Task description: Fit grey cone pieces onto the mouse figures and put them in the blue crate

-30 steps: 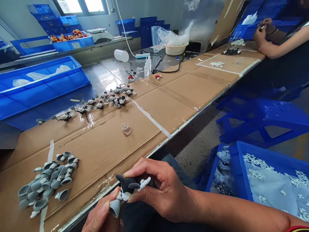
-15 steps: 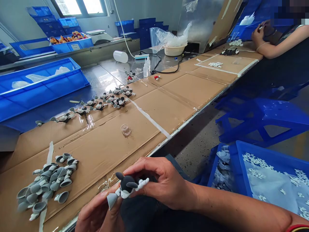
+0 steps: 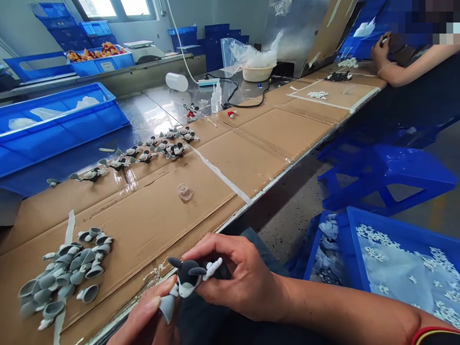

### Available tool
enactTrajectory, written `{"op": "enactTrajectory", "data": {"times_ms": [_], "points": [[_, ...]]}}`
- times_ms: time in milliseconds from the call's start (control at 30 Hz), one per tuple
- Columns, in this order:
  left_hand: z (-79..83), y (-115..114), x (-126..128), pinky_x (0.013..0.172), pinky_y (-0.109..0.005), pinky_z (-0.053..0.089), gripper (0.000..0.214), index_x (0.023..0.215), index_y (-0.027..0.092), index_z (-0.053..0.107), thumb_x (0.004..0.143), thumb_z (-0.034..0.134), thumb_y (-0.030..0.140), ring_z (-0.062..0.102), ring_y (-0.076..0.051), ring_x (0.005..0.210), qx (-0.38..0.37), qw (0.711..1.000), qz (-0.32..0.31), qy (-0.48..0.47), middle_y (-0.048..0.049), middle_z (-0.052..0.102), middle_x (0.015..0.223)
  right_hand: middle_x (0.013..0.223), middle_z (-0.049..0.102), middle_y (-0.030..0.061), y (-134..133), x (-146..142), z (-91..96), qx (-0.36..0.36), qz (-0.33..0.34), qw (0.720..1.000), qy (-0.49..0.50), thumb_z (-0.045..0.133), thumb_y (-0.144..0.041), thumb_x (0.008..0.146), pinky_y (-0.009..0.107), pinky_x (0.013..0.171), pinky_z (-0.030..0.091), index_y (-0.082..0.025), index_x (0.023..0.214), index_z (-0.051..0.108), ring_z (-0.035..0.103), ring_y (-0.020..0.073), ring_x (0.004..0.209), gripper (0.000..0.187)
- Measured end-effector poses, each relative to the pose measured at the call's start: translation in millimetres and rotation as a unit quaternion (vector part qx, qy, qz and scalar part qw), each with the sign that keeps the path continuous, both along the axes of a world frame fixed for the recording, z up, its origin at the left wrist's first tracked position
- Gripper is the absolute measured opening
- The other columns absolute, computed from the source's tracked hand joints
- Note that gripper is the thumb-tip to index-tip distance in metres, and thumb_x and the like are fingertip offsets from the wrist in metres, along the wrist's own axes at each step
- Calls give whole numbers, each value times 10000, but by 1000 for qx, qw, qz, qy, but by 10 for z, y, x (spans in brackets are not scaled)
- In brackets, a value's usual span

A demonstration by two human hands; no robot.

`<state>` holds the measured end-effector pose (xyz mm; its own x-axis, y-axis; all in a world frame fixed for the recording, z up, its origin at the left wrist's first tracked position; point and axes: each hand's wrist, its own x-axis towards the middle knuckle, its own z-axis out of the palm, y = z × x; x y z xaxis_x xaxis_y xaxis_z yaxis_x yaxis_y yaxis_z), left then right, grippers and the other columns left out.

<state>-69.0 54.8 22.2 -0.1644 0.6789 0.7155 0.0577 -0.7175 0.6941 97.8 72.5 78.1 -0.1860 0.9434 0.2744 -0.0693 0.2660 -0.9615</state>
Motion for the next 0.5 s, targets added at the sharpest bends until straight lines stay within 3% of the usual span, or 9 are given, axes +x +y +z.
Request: {"op": "enactTrajectory", "data": {"times_ms": [67, 200, 400, 500], "points": [[-6, -16, -14, 765, -188, 614, 285, 1113, 217, 733, 830, 771, 213, 757, -146, 900, 41, 997, 39, 45, -13, 791, 1003, 828, 698, 16, -13, -21, -8, -12, -2, 1000, 17, 720, -98, 785, 169, 667, 499, -188, 971, 705, 621, 93, 722, 208], [0, -73, 48, 876, -212, 576, 239, 1123, 259, 735, 914, 663, 166, 739, -126, 946, 23, 989, 130, 61, 1, 784, 988, 844, 704, 26, -41, -48, -44, -46, -3, 998, 39, 722, -124, 812, 168, 681, 511, -187, 999, 701, 625, 93, 737, 199], [-174, -1, -76, 700, -217, 630, 367, 1237, 261, 684, 873, 718, 227, 765, -178, 860, 52, 992, 51, 106, -39, 789, 987, 808, 684, 36, -42, -36, -31, -32, -6, 999, 14, 715, -144, 814, 171, 642, 497, -147, 961, 704, 599, 92, 700, 148], [-210, 46, -109, 720, -231, 637, 324, 1222, 226, 697, 898, 680, 222, 765, -195, 886, 55, 994, 46, 86, -62, 787, 1000, 810, 680, 44, -28, -13, -20, -23, -6, 1000, 1, 710, -171, 830, 186, 637, 496, -145, 971, 702, 599, 102, 700, 144]]}}
